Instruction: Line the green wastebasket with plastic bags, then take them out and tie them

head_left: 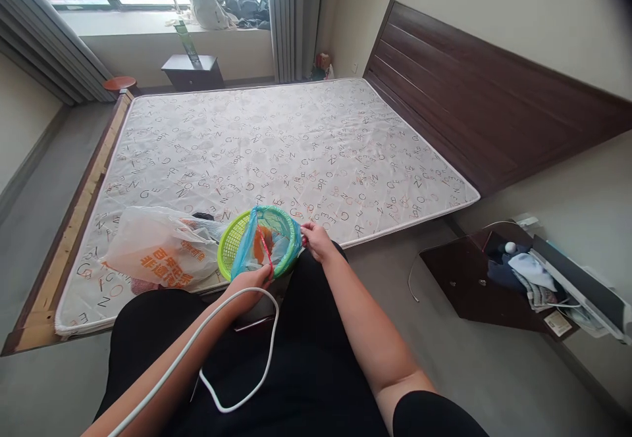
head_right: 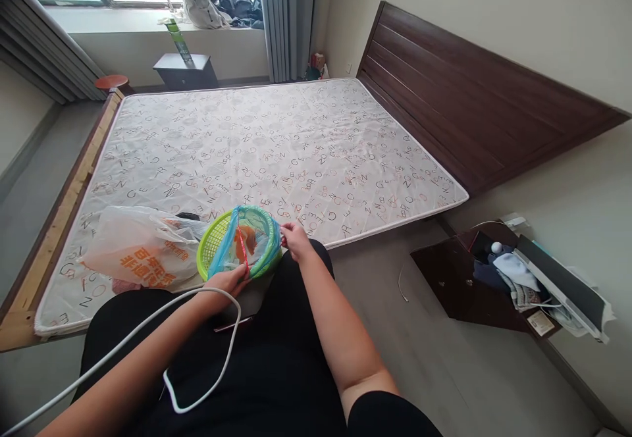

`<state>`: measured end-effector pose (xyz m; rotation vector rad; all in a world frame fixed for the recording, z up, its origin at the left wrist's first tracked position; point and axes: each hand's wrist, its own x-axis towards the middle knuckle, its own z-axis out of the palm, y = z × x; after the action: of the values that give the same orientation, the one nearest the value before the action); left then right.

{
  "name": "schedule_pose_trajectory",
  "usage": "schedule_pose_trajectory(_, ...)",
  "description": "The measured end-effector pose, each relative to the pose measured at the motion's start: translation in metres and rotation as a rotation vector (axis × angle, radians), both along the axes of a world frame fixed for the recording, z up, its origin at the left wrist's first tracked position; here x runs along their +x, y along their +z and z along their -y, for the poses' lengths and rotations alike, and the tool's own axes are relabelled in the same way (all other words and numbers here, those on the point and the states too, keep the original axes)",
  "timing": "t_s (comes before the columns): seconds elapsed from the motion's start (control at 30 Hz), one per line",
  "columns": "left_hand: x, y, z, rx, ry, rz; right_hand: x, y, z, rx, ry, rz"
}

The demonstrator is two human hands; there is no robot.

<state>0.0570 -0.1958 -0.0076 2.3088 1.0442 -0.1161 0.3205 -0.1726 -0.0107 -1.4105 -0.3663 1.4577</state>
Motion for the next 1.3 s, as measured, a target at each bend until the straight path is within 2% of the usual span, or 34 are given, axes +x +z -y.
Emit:
schedule_pose_trajectory(0.07,0.007,-0.002,0.0,0.015,-0.007,-0.027,0.017,0.024,0.003,0.088,-0.065,-0.046)
schedule_pose_trajectory(0.17,0.024,-0.001,-0.003,0.035,-0.016,-0.039,0.035,0.071,0.012,0.317,-0.108,-0.143)
schedule_pose_trajectory(0.27,0.044,0.004,-0.009,0.031,-0.034,-0.006,0.036,0.115,0.021,0.443,-0.017,-0.13)
schedule_pose_trajectory(0.37,0.055,0.012,-0.017,-0.022,-0.04,0.061,0.031,0.139,0.027,0.467,0.117,-0.096)
schedule_pose_trajectory(0.47,0.048,0.02,-0.031,-0.154,0.045,0.294,0.034,0.144,0.029,0.473,0.074,-0.018)
schedule_pose_trajectory(0.57,0.028,0.032,-0.053,-0.182,0.279,0.616,0.042,0.136,0.024,0.47,-0.017,0.137)
schedule_pose_trajectory(0.63,0.012,0.047,-0.073,-0.123,0.502,0.716,0.047,0.134,0.02,0.413,0.088,0.266)
schedule_pose_trajectory(0.7,-0.001,0.071,-0.094,-0.099,0.719,0.787,0.051,0.138,0.015,0.355,0.272,0.337)
schedule_pose_trajectory(0.73,-0.007,0.085,-0.103,-0.106,0.811,0.855,0.053,0.142,0.012,0.363,0.313,0.342)
schedule_pose_trajectory(0.77,-0.013,0.101,-0.112,-0.107,0.891,0.952,0.055,0.149,0.01,0.406,0.288,0.331)
schedule_pose_trajectory(0.87,-0.031,0.145,-0.131,-0.069,1.053,1.217,0.063,0.172,0.002,0.588,-0.032,0.256)
schedule_pose_trajectory(0.97,-0.051,0.17,-0.142,-0.149,1.11,1.238,0.073,0.185,-0.003,0.552,-0.13,0.171)
schedule_pose_trajectory(1.03,-0.06,0.174,-0.143,-0.273,1.086,1.219,0.076,0.187,-0.002,0.543,-0.168,0.129)
schedule_pose_trajectory(1.1,-0.061,0.173,-0.138,-0.359,1.037,1.239,0.073,0.186,0.001,0.604,-0.257,0.121)
schedule_pose_trajectory(1.2,-0.044,0.175,-0.119,-0.326,0.923,1.305,0.053,0.183,0.01,0.672,-0.241,0.194)
schedule_pose_trajectory(1.3,-0.014,0.187,-0.097,-0.285,0.773,1.361,0.024,0.185,0.017,0.755,-0.161,0.27)
